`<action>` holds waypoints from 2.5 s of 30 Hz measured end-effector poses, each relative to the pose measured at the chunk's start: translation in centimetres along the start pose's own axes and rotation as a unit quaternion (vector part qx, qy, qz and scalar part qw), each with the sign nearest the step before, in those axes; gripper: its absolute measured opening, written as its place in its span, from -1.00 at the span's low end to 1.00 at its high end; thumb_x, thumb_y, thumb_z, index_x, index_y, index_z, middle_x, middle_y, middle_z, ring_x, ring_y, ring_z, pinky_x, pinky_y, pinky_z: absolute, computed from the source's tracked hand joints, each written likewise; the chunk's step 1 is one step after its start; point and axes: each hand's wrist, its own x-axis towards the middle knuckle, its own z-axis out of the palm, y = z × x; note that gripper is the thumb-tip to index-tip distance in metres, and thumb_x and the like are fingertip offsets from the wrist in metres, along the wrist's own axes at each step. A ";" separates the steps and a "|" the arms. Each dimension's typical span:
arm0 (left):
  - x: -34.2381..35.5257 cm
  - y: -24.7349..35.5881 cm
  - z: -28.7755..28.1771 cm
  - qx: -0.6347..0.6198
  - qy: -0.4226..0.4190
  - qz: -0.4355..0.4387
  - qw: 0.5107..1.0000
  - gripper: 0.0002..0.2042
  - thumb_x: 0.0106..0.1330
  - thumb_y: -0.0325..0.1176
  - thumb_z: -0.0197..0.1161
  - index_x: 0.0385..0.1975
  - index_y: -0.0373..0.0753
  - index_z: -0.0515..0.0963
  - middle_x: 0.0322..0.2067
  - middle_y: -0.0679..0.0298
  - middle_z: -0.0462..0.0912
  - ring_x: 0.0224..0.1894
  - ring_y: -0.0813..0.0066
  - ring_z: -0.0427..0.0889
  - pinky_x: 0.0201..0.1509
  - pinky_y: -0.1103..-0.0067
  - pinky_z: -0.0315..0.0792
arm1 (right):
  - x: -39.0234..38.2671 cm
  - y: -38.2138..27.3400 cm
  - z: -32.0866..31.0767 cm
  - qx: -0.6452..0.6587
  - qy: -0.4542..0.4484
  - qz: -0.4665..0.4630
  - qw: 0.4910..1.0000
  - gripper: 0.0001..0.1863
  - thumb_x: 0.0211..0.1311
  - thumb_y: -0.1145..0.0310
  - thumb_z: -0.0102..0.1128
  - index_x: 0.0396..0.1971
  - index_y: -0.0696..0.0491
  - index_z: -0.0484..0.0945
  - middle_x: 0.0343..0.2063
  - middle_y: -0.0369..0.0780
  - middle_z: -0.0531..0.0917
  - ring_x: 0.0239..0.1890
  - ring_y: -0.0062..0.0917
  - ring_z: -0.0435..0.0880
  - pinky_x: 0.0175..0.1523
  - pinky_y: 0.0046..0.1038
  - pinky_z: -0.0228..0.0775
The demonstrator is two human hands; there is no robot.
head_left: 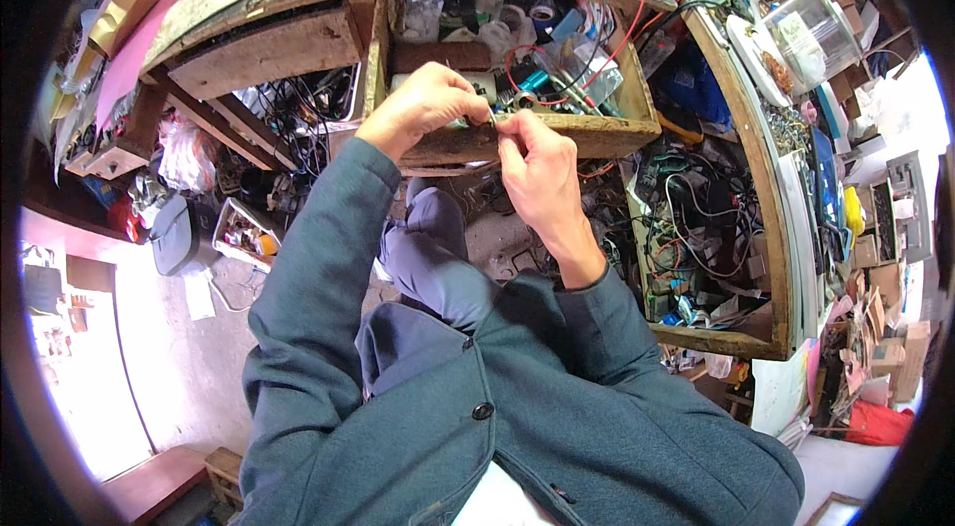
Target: The person manipulates a small electronic component on a cluttered workbench, using a screwdriver to adjust parts and a multimeter to test connections. The person repeatedly handles the component and wires, performing fine adjustments throughout the clip.
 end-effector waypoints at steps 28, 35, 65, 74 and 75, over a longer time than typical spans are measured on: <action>0.1 -0.2 0.0 -0.016 -0.002 0.010 1.000 -0.86 0.00 -0.33 0.38 -0.55 -0.27 0.72 -0.60 0.41 0.64 -0.52 0.67 0.46 -0.42 0.62 0.31 | -0.9 -0.1 -0.4 0.030 0.007 0.049 0.998 -0.90 0.23 0.55 0.14 -0.28 0.20 0.58 -0.64 -0.18 0.56 -0.59 -0.60 0.51 -0.46 -0.50 0.34; -0.4 0.4 0.0 -0.013 -0.001 -0.008 1.000 -0.86 -0.01 -0.32 0.39 -0.56 -0.26 0.71 -0.61 0.43 0.62 -0.55 0.69 0.43 -0.47 0.62 0.25 | -0.2 0.7 0.3 0.036 0.019 -0.018 0.999 -0.91 0.19 0.56 0.13 -0.31 0.18 0.56 -0.61 0.00 0.59 -0.58 -0.17 0.65 -0.46 -0.31 0.41; 0.3 -0.1 -0.3 0.006 -0.002 -0.006 1.000 -0.84 -0.01 -0.33 0.40 -0.53 -0.29 0.71 -0.59 0.41 0.62 -0.49 0.64 0.47 -0.38 0.61 0.32 | 0.3 1.4 0.4 0.015 0.030 0.014 0.999 -0.91 0.22 0.55 0.16 -0.29 0.19 0.57 -0.57 -0.07 0.62 -0.54 -0.42 0.61 -0.42 -0.43 0.41; 0.0 -0.1 -0.1 -0.007 -0.007 0.006 1.000 -0.84 -0.01 -0.32 0.40 -0.51 -0.28 0.72 -0.60 0.41 0.61 -0.51 0.67 0.44 -0.42 0.62 0.28 | -0.7 0.9 0.3 0.027 0.006 0.033 0.999 -0.92 0.24 0.57 0.16 -0.28 0.22 0.58 -0.59 -0.27 0.59 -0.52 -0.76 0.45 -0.38 -0.61 0.35; 0.1 -0.3 -0.1 -0.013 -0.006 0.001 1.000 -0.84 -0.01 -0.32 0.41 -0.51 -0.28 0.72 -0.60 0.41 0.61 -0.51 0.67 0.45 -0.41 0.62 0.29 | -0.3 1.1 0.5 0.024 0.007 0.026 0.999 -0.92 0.24 0.56 0.17 -0.28 0.21 0.57 -0.59 -0.26 0.59 -0.52 -0.76 0.45 -0.39 -0.61 0.35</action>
